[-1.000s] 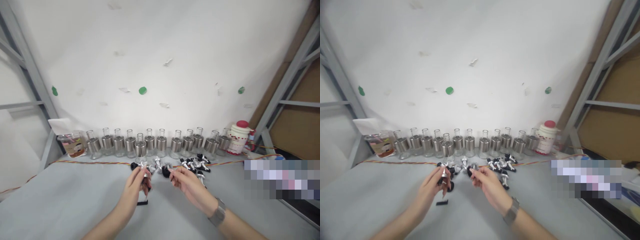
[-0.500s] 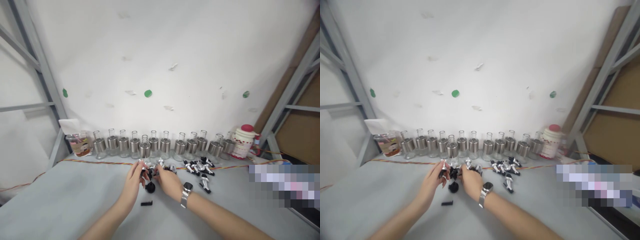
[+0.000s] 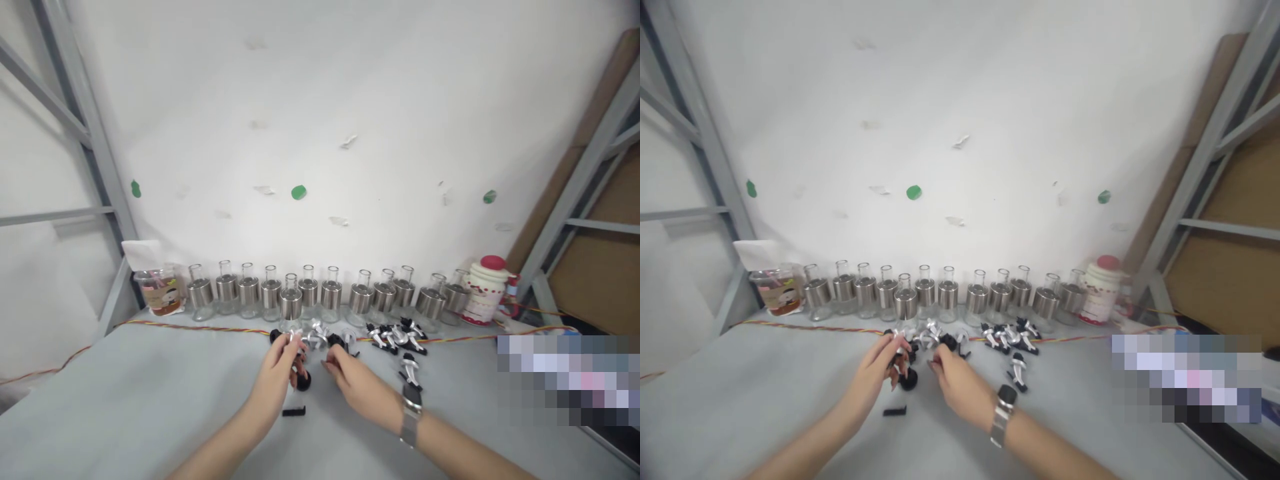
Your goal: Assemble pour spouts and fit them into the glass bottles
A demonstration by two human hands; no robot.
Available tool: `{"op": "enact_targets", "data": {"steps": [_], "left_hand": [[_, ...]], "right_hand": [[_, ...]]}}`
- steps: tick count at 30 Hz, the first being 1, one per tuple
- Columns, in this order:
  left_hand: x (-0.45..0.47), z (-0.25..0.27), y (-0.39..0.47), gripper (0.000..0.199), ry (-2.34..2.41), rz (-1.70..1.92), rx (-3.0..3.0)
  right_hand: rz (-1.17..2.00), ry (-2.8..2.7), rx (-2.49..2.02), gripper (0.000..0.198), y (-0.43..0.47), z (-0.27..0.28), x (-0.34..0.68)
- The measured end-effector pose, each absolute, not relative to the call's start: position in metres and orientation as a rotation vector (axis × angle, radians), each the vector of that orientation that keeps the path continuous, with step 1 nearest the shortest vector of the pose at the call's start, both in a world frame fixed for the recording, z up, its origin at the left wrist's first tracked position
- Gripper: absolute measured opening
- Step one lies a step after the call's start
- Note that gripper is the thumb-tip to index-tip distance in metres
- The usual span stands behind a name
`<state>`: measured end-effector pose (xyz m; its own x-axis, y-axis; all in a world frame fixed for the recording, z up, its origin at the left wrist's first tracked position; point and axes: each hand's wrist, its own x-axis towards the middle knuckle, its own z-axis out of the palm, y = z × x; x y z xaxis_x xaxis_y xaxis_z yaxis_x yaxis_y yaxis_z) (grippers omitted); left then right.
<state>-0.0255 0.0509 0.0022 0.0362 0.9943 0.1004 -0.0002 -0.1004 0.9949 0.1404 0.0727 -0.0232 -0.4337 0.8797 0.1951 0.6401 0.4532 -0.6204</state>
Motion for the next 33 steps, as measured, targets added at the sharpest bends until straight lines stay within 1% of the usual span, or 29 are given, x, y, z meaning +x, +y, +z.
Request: {"op": "enact_targets", "data": {"steps": [4,6,9,12,16,20,28,30,33], "left_hand": [[-0.019,-0.002,0.038,0.019,1.225,1.109,1.727],[-0.016,-0.001,0.029,0.015,1.242,0.986,1.937],[-0.012,0.001,0.020,0.016,1.193,0.897,2.026],[-0.011,0.000,0.019,0.017,1.173,0.833,2.114],[-0.012,-0.006,0.023,0.020,1.286,0.666,2.321],[-0.014,-0.007,0.022,0.023,1.342,0.549,2.427],[-0.014,-0.007,0.019,0.022,1.369,0.499,2.445],[-0.013,-0.007,0.019,0.022,1.357,0.485,2.419],[-0.012,-0.009,0.018,0.020,1.292,0.508,2.353]], "right_hand": [[1.201,-1.805,-1.045,0.026,0.066,-0.016,0.164],[1.375,-1.668,-0.973,0.032,0.064,-0.012,0.170],[1.516,-1.592,-0.932,0.036,0.057,-0.006,0.170],[1.501,-1.662,-0.939,0.034,0.046,-0.002,0.166],[1.389,-1.787,-0.984,0.031,0.036,0.001,0.163],[1.357,-1.825,-0.993,0.029,0.035,0.001,0.164],[1.240,-1.947,-1.046,0.028,0.037,0.002,0.165],[1.262,-1.945,-1.057,0.028,0.038,0.001,0.164],[1.382,-1.899,-1.048,0.030,0.041,-0.002,0.164]]}}
